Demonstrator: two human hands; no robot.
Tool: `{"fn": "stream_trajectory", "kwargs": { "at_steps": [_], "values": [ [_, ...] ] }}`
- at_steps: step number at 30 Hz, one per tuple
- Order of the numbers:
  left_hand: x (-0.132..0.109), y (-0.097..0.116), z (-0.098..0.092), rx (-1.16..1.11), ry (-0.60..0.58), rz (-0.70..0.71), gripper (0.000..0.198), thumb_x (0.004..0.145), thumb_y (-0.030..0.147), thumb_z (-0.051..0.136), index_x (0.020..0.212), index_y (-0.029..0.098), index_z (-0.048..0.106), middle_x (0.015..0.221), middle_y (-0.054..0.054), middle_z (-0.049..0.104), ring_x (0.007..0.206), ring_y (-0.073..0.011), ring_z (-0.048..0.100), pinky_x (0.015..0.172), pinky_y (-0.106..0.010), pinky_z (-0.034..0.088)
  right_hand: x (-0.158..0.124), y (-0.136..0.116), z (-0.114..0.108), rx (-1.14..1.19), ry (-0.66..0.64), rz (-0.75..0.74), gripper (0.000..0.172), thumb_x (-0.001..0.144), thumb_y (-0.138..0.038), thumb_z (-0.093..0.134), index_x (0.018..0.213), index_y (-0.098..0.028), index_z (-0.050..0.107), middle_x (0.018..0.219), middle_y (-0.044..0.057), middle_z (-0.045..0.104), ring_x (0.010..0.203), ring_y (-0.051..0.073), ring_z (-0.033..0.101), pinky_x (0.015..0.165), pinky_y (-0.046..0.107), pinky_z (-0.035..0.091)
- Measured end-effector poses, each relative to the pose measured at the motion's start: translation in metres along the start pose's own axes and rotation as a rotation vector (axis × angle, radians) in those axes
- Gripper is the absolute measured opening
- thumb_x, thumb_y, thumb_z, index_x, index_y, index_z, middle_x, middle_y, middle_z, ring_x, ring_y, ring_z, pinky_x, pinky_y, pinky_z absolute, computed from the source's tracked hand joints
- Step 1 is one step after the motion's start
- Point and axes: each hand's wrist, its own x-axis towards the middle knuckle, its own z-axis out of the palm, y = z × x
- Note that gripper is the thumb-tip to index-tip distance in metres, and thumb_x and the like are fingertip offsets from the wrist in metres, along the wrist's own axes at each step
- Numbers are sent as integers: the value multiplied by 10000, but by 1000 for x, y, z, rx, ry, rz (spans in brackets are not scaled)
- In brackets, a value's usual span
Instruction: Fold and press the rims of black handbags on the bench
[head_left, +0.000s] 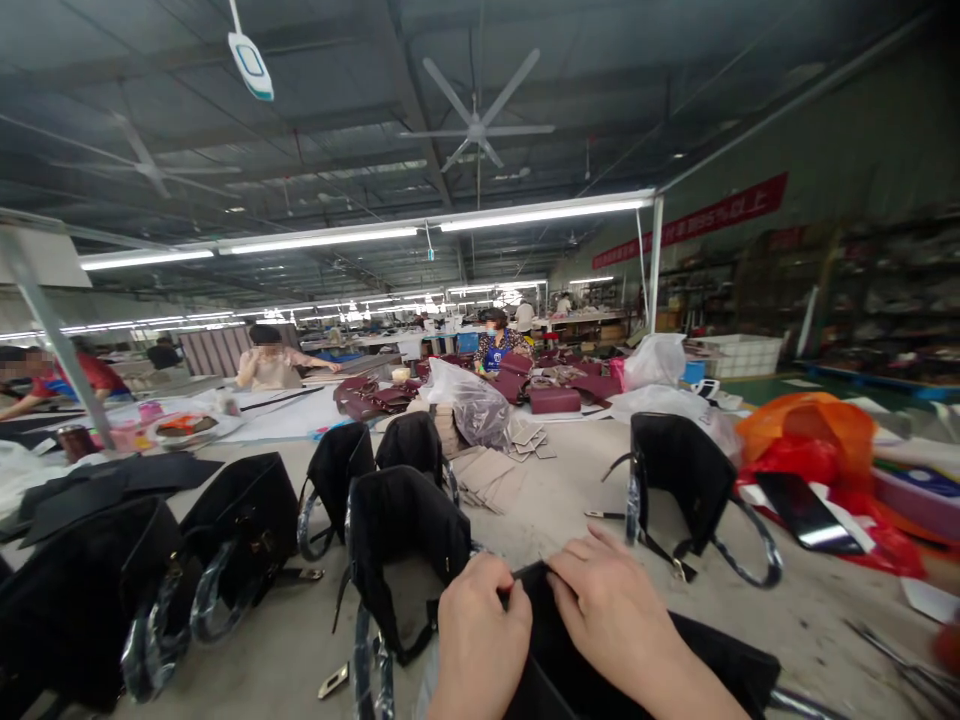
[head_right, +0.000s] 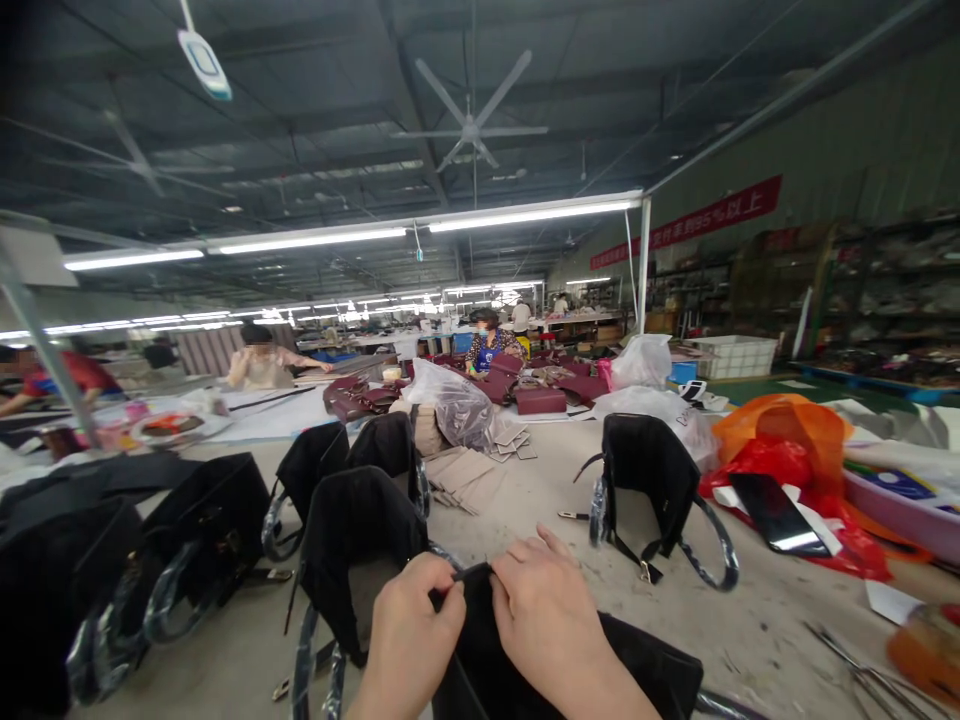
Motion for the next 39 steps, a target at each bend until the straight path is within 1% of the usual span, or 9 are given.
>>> {"fn": "stream_trajectory", "kwargs": {
  "at_steps": [4,9,12,20,22,25,32,37,39],
  "values": [
    [0,1,-2,-22,15,10,161,745,139,526,593,189,548,717,1,629,687,-144,598,664,-246,425,-2,-2,-2,-12,20,48,252,872,-122,433,737,-218,623,741,-7,599,781,153,560,1061,407,256],
    [0,0,-7,-61,-7,21,179,763,182,536,587,190,568,767,-4,662,733,-155,622,708,-266,451,-1,2,-12,82,-66,80,250,816,-105,467,855,-236,677,800,-10,642,803,148,592,1058,401,271],
    [0,-1,-8,-79,-10,32,178,759,199,549,583,193,581,772,-4,669,748,-161,631,710,-270,458,-2,5,-14,103,-64,86,268,803,-109,485,902,-246,692,835,-6,665,830,151,607,1054,394,279],
    [0,0,-6,-89,18,5,153,745,204,558,599,201,605,764,3,679,744,-165,636,729,-283,463,0,1,-8,28,-55,74,197,912,-266,512,965,-277,701,856,-1,692,858,176,626,1063,450,248],
    [-1,1,-6,-81,19,4,155,741,200,556,595,203,606,765,5,681,742,-163,635,723,-280,461,2,0,-7,10,-57,71,176,913,-276,527,949,-283,699,846,-4,692,861,180,627,1067,466,232],
    [-1,0,-6,-67,10,3,164,744,218,557,588,206,602,769,6,684,741,-166,637,712,-281,460,4,0,-6,-5,-50,75,157,901,-246,546,857,-265,696,816,-11,690,844,175,624,1069,466,224],
    [1,-4,-5,-59,27,-7,153,739,267,563,608,214,621,824,3,706,782,-188,656,732,-296,465,4,-4,0,-50,1,36,187,891,-221,533,753,-212,659,768,-1,682,787,163,606,1069,425,242],
    [0,-2,-6,-55,41,10,160,741,260,554,604,210,619,793,0,705,752,-180,658,716,-283,477,3,-5,-2,-16,13,57,193,893,-222,525,753,-207,657,779,3,680,807,162,607,1075,421,239],
    [0,-2,-6,-49,39,11,163,743,255,552,602,209,618,790,-1,704,749,-178,658,713,-282,479,3,-5,-5,34,-10,65,159,890,-212,522,834,-220,670,844,6,689,853,171,610,1071,435,246]
  ]
}}
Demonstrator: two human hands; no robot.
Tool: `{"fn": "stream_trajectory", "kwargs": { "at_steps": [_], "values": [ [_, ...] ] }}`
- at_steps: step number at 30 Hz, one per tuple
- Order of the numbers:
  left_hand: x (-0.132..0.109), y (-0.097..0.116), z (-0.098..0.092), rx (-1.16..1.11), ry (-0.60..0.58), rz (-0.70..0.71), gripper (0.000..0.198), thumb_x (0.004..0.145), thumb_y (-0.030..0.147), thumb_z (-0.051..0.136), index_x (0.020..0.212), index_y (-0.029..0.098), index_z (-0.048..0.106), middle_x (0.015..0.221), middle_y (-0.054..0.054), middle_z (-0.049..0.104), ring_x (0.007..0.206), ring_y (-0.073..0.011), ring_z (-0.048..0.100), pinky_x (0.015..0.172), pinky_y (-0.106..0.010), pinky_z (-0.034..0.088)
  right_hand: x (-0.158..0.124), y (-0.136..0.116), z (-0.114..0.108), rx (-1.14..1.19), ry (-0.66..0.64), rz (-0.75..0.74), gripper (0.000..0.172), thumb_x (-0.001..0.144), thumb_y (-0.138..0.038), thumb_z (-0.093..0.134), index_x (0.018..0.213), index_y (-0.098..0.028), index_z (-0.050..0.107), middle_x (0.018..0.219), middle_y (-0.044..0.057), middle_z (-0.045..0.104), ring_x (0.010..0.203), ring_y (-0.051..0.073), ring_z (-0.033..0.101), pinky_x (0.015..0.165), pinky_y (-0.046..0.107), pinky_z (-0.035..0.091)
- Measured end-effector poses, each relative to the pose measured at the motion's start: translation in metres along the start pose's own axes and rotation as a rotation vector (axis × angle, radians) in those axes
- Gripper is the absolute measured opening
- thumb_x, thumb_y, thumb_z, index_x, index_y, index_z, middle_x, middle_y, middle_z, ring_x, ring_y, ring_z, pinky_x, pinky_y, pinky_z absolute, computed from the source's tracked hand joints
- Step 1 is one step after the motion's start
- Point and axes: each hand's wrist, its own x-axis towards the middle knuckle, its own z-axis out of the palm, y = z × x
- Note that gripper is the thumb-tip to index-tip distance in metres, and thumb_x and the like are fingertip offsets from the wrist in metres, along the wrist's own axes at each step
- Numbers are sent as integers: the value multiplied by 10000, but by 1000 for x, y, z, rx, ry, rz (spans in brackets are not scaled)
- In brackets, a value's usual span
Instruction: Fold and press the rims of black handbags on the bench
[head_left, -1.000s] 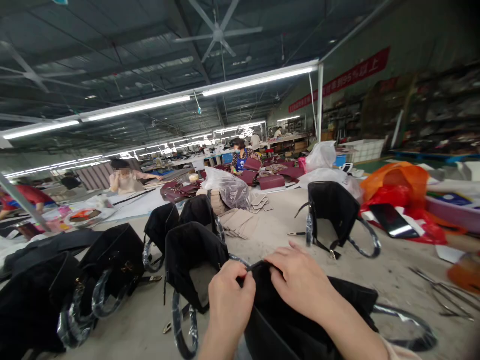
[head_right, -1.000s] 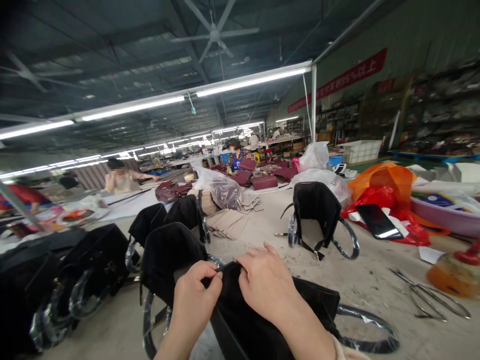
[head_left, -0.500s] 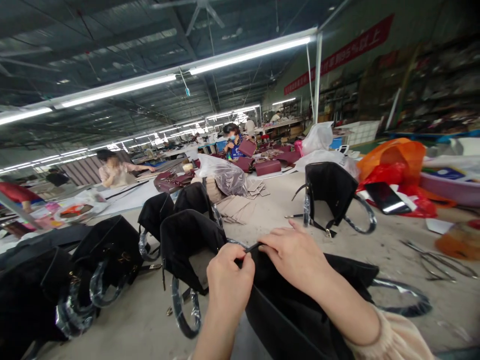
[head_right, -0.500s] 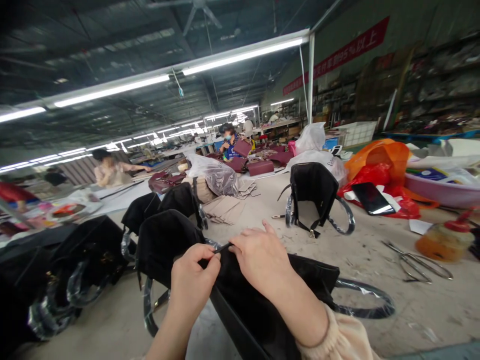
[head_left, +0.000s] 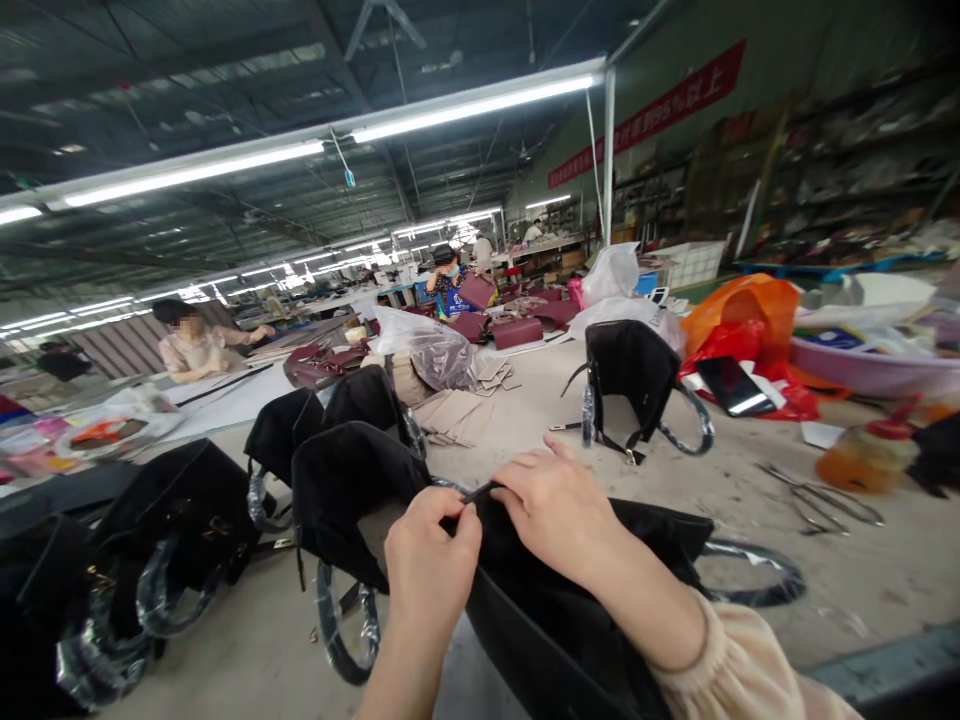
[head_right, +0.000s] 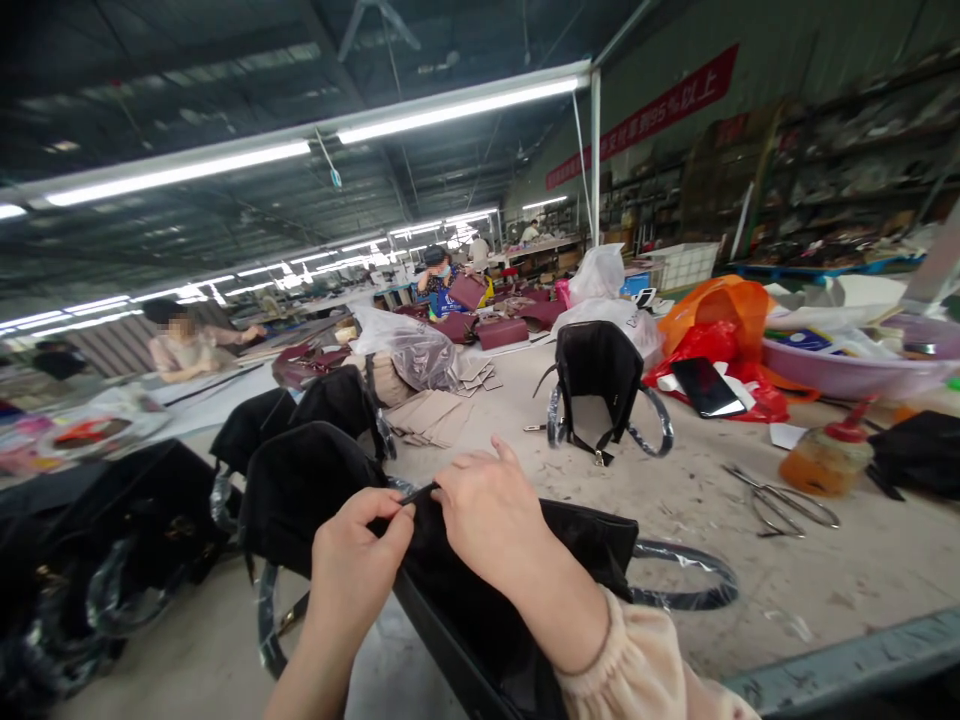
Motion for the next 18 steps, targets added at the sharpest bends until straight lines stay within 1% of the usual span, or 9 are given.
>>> {"fn": "stream_trajectory", "kwargs": {
  "at_steps": [1,3,4,5,7,9,10,14,18],
  "values": [
    [0,0,0,2,-2,1,161,745,251,551,605,208,618,791,-1,704,750,-178,657,713,-282,480,-1,-1,-2,27,-7,-3,157,885,-200,522,918,-233,672,897,8,692,887,175,609,1072,444,246],
    [0,-1,1,0,-7,5,147,746,242,554,619,208,621,798,-2,703,762,-179,656,724,-284,482,-2,-3,-4,74,-1,-25,286,873,-175,521,1129,-255,620,1028,17,679,974,179,593,1082,447,234],
    [1,-1,1,-4,-8,6,138,743,236,556,626,207,624,802,-3,703,771,-181,655,733,-287,484,-3,-5,-4,89,7,-41,356,869,-172,523,1211,-256,576,1082,24,666,1015,180,579,1090,445,221],
    [1,-1,1,-11,-6,5,128,740,230,560,633,207,627,805,-3,704,779,-182,655,744,-291,485,-3,-6,-4,92,12,-56,386,869,-177,526,1247,-253,552,1105,28,659,1040,181,567,1097,447,206],
    [1,0,0,-25,-6,-2,115,735,219,566,643,205,634,809,-4,705,789,-184,656,758,-297,487,-3,-7,-2,65,1,-78,309,883,-193,522,1178,-246,599,1056,25,670,1021,185,565,1100,461,185],
    [0,1,-1,-29,-9,-14,111,735,214,573,649,204,642,806,-4,708,788,-185,659,758,-301,490,-1,-7,1,23,-16,-87,199,899,-200,512,1024,-248,659,954,10,681,955,188,575,1092,486,179],
    [0,2,-1,-34,-13,-15,110,736,214,577,652,203,648,807,-5,711,791,-186,662,758,-301,493,0,-7,2,8,-20,-86,177,905,-202,509,959,-248,670,916,3,681,923,187,577,1088,496,179],
    [-4,0,-7,-104,-36,9,109,746,223,597,700,208,695,868,-16,734,846,-188,679,817,-302,513,2,-5,6,-17,2,-75,148,905,-231,530,847,-243,665,835,-14,672,859,185,575,1080,505,181],
    [-8,-2,-16,-155,-29,-32,97,745,246,627,719,205,712,965,-38,736,906,-202,684,896,-332,515,3,-4,9,-23,20,-67,163,909,-245,528,819,-237,663,821,-8,674,851,188,571,1082,503,162]
  ]
}}
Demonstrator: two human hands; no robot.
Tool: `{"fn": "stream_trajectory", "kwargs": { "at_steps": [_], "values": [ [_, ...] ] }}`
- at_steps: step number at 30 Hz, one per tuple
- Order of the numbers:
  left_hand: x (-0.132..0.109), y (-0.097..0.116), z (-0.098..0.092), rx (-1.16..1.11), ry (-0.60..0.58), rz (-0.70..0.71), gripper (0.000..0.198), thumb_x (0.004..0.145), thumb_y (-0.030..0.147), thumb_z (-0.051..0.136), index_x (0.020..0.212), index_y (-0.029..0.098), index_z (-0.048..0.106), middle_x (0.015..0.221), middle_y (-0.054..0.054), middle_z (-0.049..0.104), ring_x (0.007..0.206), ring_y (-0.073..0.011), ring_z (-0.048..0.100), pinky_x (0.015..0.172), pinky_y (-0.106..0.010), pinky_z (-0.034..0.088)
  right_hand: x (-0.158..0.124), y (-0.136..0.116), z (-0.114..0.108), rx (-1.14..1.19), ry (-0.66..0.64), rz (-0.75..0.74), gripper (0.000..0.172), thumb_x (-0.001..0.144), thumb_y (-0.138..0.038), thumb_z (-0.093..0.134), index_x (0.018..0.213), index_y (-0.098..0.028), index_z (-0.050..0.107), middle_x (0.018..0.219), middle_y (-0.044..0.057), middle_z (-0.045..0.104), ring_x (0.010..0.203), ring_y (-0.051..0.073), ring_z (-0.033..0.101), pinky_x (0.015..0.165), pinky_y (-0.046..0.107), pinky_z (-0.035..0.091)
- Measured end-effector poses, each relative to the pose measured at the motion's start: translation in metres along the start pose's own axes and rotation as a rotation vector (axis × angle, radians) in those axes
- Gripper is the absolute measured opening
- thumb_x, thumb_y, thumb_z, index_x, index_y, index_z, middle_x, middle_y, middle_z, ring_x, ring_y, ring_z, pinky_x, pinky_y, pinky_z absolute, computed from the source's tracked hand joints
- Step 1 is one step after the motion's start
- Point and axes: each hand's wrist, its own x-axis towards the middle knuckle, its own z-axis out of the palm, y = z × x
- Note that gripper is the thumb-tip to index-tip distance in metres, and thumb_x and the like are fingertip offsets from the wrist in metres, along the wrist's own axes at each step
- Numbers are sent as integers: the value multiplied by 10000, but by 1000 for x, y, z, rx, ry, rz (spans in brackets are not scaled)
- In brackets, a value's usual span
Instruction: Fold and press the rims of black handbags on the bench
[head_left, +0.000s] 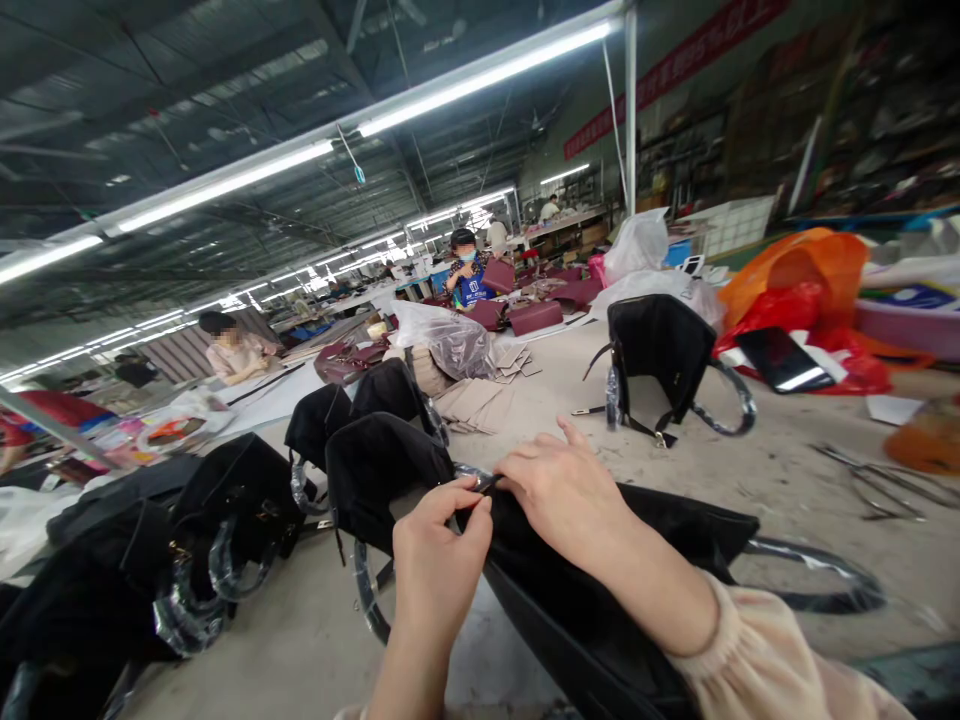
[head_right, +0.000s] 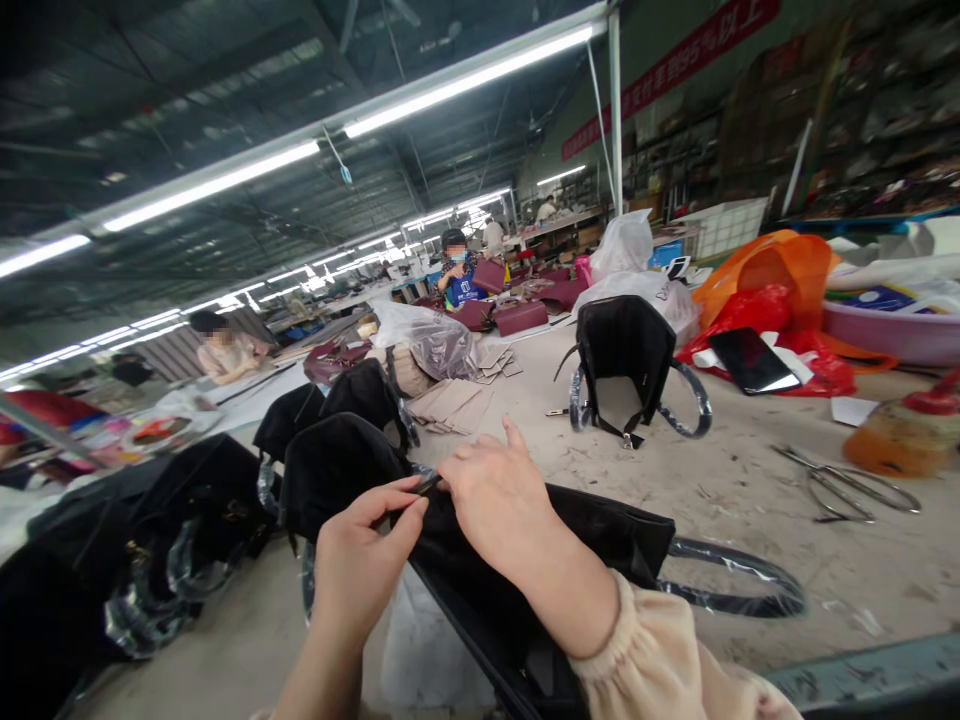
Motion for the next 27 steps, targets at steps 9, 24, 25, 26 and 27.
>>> {"fn": "stream_trajectory", "kwargs": {
  "at_steps": [9,24,25,26,27],
  "values": [
    [2,2,-10,-85,-128,-57,258,728,151,590,983,185,582,999,-49,705,943,-189,674,887,-316,524,0,1,0,-34,-10,23,187,901,-200,505,790,-235,652,815,6,678,852,211,574,1045,477,216],
    [18,-3,1,7,-188,-51,274,728,195,636,1001,195,613,922,-31,708,844,-185,665,793,-297,508,-1,1,1,-77,-6,32,194,898,-192,483,796,-223,644,819,26,688,833,210,588,1025,448,247],
    [19,-2,1,29,-197,-44,235,729,191,635,964,194,639,910,-29,714,837,-185,666,787,-294,505,-1,1,1,-79,-6,33,191,897,-191,485,797,-223,645,820,25,688,835,208,588,1028,447,246],
    [21,0,1,49,-206,-39,195,732,189,632,924,195,664,897,-26,720,830,-186,667,781,-293,503,-1,1,1,-80,-6,33,191,897,-191,486,796,-224,645,817,24,687,836,205,588,1031,444,246],
    [22,0,0,69,-212,-36,167,736,191,629,894,198,684,887,-25,726,823,-188,670,775,-293,503,-1,1,1,-82,-6,34,190,897,-193,488,795,-225,645,814,22,686,837,204,587,1033,442,247]
  ]
}}
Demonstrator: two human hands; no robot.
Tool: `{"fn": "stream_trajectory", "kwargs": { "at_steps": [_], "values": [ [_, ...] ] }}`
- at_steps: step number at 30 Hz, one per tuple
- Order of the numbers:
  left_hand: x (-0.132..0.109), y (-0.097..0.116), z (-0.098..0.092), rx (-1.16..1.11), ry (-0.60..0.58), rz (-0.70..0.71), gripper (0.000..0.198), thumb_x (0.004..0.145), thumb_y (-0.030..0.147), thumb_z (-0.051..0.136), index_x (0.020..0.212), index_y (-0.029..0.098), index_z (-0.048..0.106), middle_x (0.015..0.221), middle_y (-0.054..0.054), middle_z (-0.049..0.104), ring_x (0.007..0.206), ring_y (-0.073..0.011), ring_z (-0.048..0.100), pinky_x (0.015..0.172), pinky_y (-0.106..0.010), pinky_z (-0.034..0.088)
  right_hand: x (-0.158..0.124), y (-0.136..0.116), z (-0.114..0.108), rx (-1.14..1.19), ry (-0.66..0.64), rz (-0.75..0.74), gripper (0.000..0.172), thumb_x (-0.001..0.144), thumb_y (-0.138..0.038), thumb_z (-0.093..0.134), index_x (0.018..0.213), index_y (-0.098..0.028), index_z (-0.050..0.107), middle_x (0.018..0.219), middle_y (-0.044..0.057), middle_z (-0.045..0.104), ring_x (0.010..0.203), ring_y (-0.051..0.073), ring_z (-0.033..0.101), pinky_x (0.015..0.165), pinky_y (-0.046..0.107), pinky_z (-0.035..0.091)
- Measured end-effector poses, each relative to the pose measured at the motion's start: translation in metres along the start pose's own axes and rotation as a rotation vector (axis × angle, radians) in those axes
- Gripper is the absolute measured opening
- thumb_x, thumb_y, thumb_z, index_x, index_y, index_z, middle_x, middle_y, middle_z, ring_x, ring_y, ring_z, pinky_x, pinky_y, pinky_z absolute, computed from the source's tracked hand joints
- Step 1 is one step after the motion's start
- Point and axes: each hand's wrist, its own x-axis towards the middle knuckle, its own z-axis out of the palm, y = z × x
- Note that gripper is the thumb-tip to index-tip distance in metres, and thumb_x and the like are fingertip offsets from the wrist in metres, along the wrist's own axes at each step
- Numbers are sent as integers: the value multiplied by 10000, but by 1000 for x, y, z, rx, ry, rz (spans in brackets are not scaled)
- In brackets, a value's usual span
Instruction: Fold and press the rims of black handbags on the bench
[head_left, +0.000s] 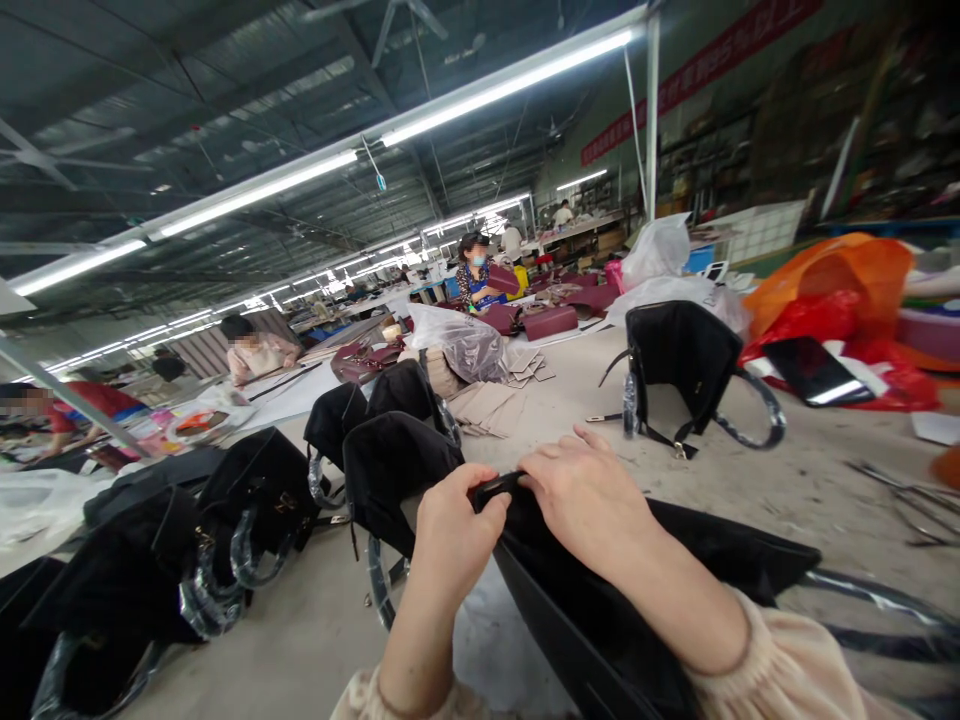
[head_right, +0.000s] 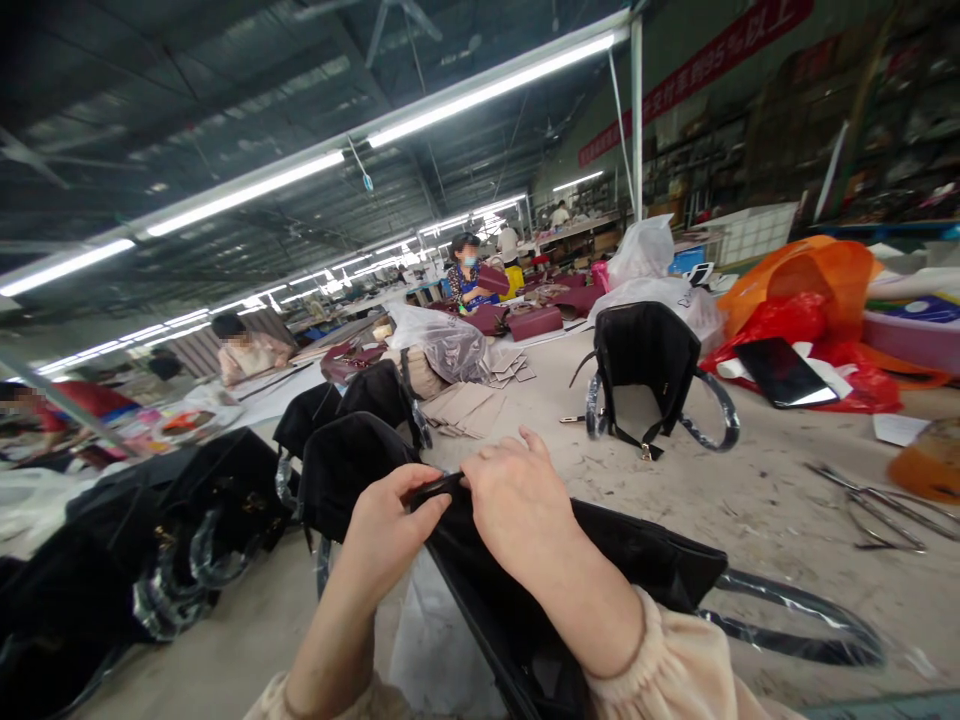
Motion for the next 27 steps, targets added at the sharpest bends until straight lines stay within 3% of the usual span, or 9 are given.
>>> {"fn": "stream_trajectory", "kwargs": {
  "at_steps": [14,27],
  "values": [
    [3,-6,2,54,43,7,179,777,240,616,883,207,757,948,-50,754,904,-226,690,848,-336,526,1,1,-4,-6,-10,19,176,904,-250,521,787,-224,650,816,22,681,842,204,596,1035,445,265],
    [1,2,2,64,58,-16,177,793,202,606,891,199,753,950,-42,754,904,-216,685,855,-337,507,-3,-1,-10,103,-13,-30,152,876,-289,558,964,-242,673,903,13,680,922,206,572,1085,510,149]
  ]
}}
